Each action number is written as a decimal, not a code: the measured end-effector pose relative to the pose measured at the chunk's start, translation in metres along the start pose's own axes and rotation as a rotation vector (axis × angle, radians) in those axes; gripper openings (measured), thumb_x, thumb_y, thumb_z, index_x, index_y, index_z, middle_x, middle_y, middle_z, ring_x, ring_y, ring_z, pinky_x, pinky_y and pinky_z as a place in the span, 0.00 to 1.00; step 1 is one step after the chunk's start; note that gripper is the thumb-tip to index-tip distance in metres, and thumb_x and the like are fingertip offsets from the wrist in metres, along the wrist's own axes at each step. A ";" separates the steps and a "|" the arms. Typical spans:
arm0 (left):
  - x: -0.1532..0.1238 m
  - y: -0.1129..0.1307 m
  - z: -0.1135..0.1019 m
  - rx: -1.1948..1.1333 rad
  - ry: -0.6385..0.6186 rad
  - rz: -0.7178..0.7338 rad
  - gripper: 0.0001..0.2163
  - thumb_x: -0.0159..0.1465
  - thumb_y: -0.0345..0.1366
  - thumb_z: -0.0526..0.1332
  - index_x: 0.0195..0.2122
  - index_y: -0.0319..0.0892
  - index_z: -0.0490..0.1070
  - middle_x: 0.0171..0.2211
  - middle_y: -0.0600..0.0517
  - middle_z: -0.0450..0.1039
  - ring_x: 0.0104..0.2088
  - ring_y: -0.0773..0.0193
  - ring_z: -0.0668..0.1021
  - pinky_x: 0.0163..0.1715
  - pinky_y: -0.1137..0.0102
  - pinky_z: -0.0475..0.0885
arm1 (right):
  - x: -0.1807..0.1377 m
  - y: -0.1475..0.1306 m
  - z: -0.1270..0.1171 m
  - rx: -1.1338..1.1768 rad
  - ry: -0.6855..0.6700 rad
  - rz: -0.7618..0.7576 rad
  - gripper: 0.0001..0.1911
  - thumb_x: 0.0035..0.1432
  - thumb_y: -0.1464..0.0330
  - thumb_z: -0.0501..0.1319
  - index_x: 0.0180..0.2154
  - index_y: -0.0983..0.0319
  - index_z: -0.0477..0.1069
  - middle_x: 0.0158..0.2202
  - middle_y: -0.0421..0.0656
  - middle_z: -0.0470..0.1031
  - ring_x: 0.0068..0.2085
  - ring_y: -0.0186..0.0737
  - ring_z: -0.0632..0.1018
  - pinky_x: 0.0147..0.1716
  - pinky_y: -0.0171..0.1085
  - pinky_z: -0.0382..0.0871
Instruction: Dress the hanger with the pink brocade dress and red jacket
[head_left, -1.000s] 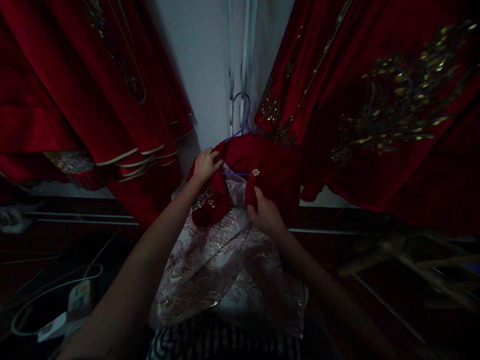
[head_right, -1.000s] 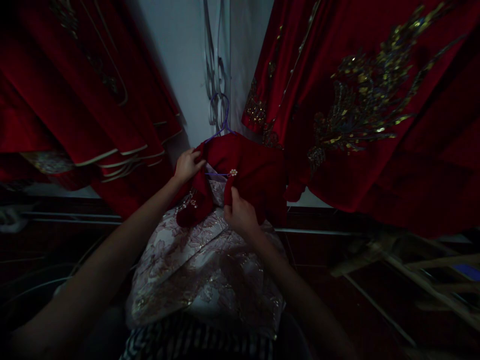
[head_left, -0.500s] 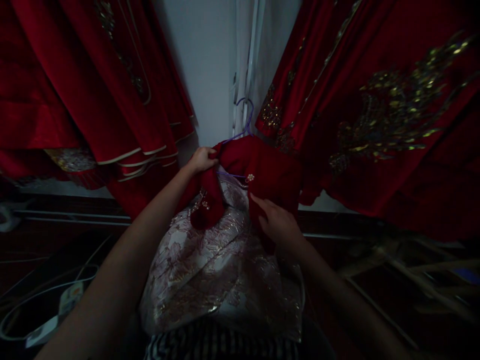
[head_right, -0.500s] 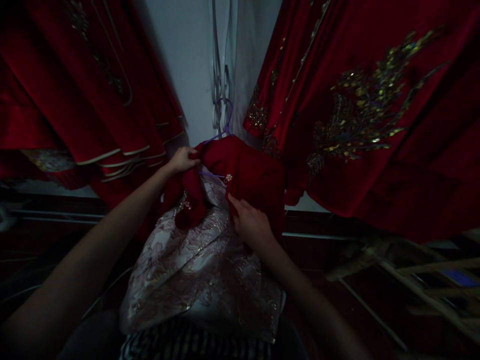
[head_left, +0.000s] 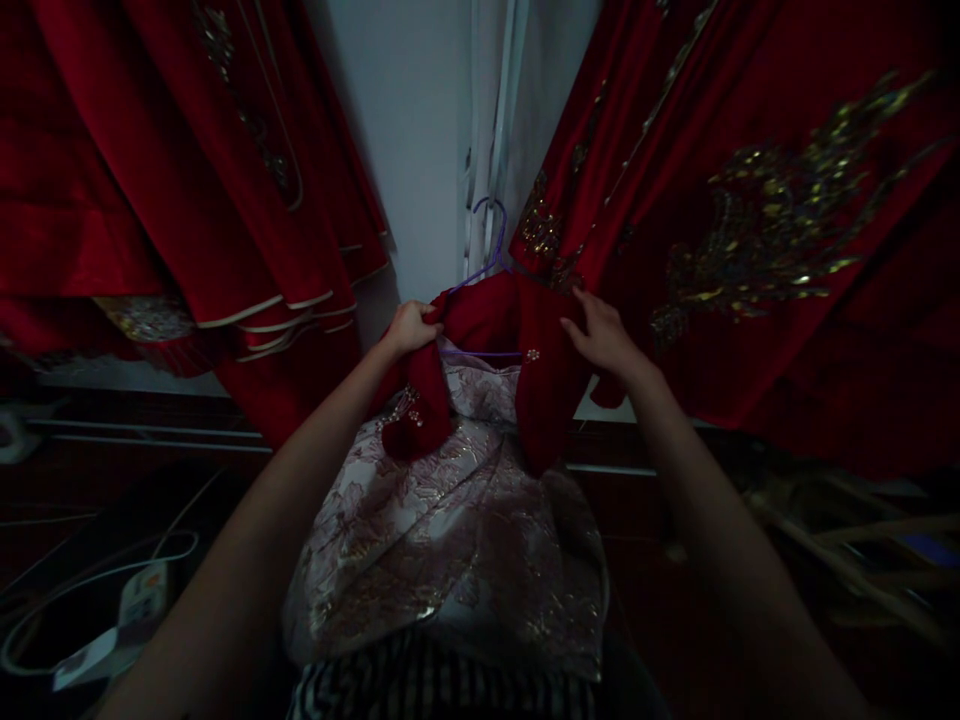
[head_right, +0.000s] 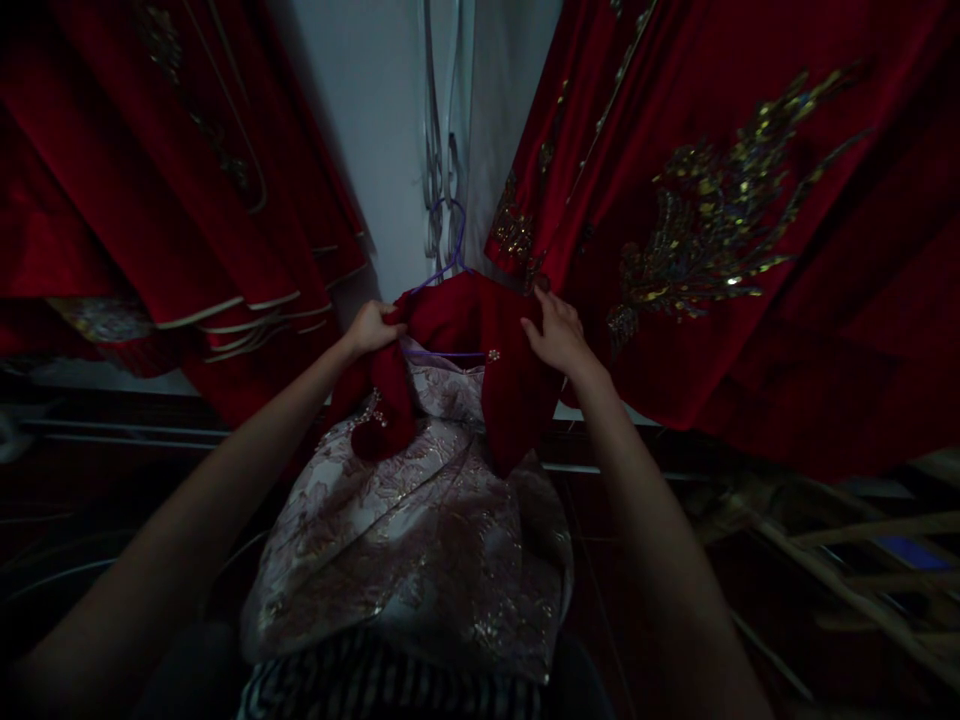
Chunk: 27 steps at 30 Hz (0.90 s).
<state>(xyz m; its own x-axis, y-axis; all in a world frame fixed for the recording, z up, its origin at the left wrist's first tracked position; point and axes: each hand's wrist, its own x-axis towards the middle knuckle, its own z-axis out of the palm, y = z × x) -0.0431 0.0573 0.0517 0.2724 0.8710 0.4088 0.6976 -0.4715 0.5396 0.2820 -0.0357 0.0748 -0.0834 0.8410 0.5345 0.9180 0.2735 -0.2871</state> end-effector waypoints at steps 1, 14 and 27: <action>-0.002 0.001 -0.003 -0.006 0.009 -0.004 0.08 0.49 0.37 0.58 0.17 0.40 0.63 0.16 0.57 0.53 0.22 0.69 0.62 0.27 0.72 0.59 | 0.010 0.008 0.008 -0.023 0.030 0.012 0.24 0.62 0.63 0.53 0.57 0.65 0.64 0.54 0.54 0.71 0.56 0.51 0.71 0.58 0.52 0.60; 0.001 -0.001 0.005 0.067 0.050 0.049 0.09 0.50 0.37 0.57 0.16 0.42 0.60 0.16 0.56 0.55 0.25 0.66 0.66 0.39 0.69 0.62 | 0.036 0.041 -0.018 -0.240 0.274 0.092 0.19 0.63 0.59 0.52 0.49 0.59 0.73 0.41 0.50 0.79 0.41 0.49 0.78 0.42 0.46 0.69; 0.002 -0.001 0.014 0.196 0.134 0.030 0.09 0.53 0.37 0.56 0.18 0.41 0.63 0.17 0.55 0.60 0.27 0.63 0.69 0.49 0.60 0.59 | 0.040 0.044 0.050 0.180 0.155 0.440 0.31 0.59 0.43 0.45 0.37 0.61 0.73 0.38 0.49 0.78 0.40 0.46 0.76 0.42 0.42 0.67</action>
<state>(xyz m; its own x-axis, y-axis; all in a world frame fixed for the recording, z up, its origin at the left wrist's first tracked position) -0.0345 0.0613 0.0418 0.2133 0.8248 0.5237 0.8097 -0.4492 0.3776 0.2998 0.0333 0.0441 0.3684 0.8191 0.4397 0.7704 -0.0042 -0.6376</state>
